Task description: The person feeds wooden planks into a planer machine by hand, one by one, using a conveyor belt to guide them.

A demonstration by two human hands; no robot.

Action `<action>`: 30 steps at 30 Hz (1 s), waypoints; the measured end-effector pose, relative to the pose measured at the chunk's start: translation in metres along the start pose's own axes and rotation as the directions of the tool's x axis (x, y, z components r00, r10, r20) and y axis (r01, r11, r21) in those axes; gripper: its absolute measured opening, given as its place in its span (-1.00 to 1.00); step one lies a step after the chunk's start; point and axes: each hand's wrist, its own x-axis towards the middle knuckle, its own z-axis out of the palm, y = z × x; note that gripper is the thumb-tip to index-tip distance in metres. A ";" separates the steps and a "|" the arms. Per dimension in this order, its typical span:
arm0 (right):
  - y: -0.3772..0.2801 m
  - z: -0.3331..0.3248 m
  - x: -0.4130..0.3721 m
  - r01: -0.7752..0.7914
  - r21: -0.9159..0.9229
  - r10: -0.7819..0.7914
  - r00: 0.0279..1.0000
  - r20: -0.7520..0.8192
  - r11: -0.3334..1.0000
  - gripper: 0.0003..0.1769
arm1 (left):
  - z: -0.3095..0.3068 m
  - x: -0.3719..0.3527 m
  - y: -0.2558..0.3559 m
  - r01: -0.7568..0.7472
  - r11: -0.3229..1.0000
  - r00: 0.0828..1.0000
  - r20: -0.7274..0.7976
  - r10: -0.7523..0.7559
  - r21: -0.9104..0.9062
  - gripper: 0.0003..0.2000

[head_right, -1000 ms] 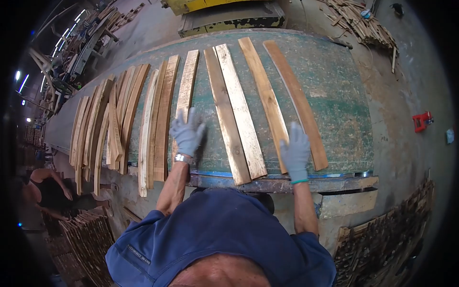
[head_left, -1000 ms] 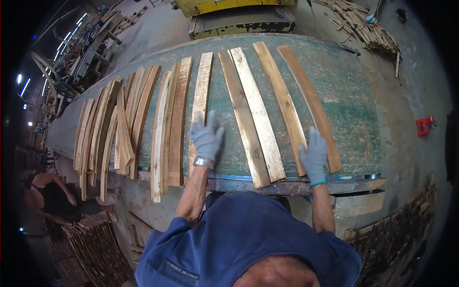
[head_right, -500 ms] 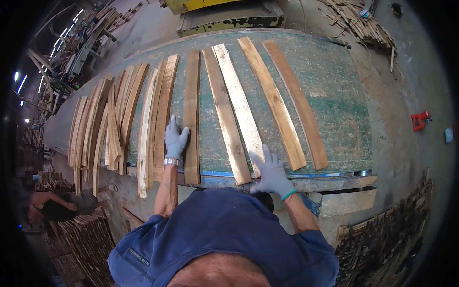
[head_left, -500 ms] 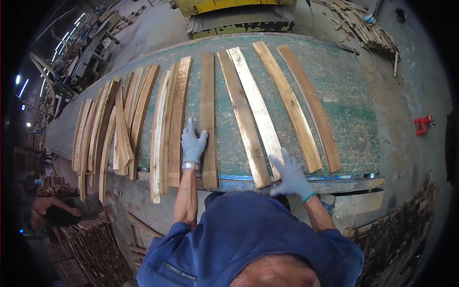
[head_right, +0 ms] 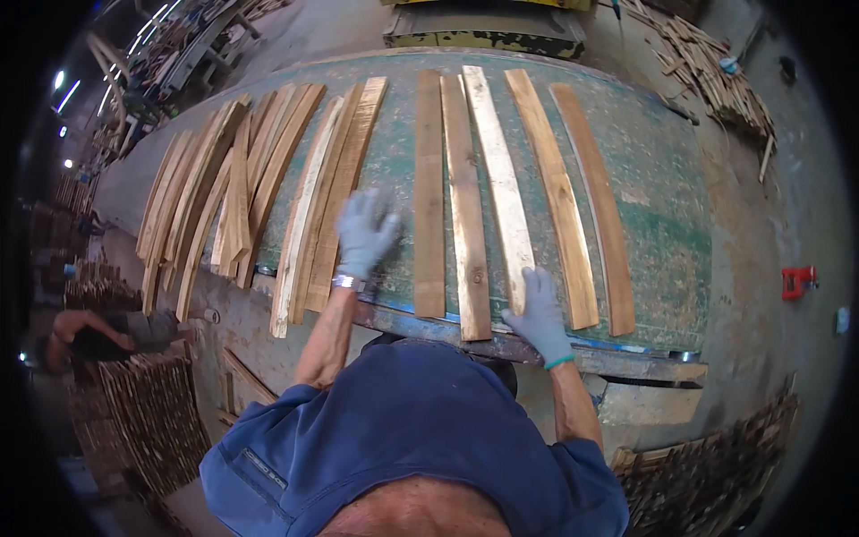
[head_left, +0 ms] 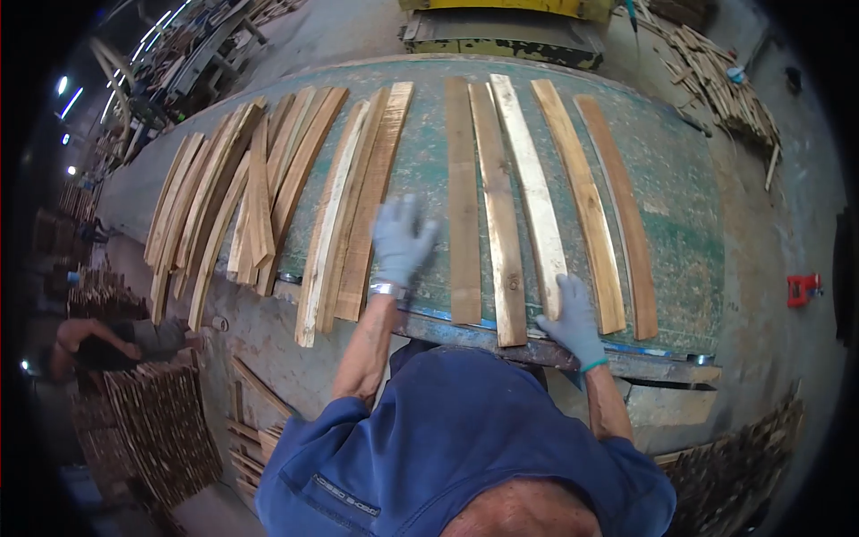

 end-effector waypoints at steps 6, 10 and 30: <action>0.002 -0.019 -0.013 -0.086 0.841 0.080 0.996 0.051 0.535 -0.12 | -0.035 -0.009 -0.145 0.280 0.790 0.958 -0.111 -0.263 0.546 -0.53; 0.015 -0.003 -0.010 -0.147 0.272 0.127 0.988 0.091 0.951 -0.18 | -0.063 0.020 -0.191 0.359 0.790 0.933 -0.222 -0.284 0.497 -0.55; 0.035 0.011 0.049 -0.469 -0.386 0.266 0.840 -0.474 0.795 -0.37 | -0.020 -0.019 -0.071 0.399 0.785 0.916 0.231 -0.327 -0.473 -0.30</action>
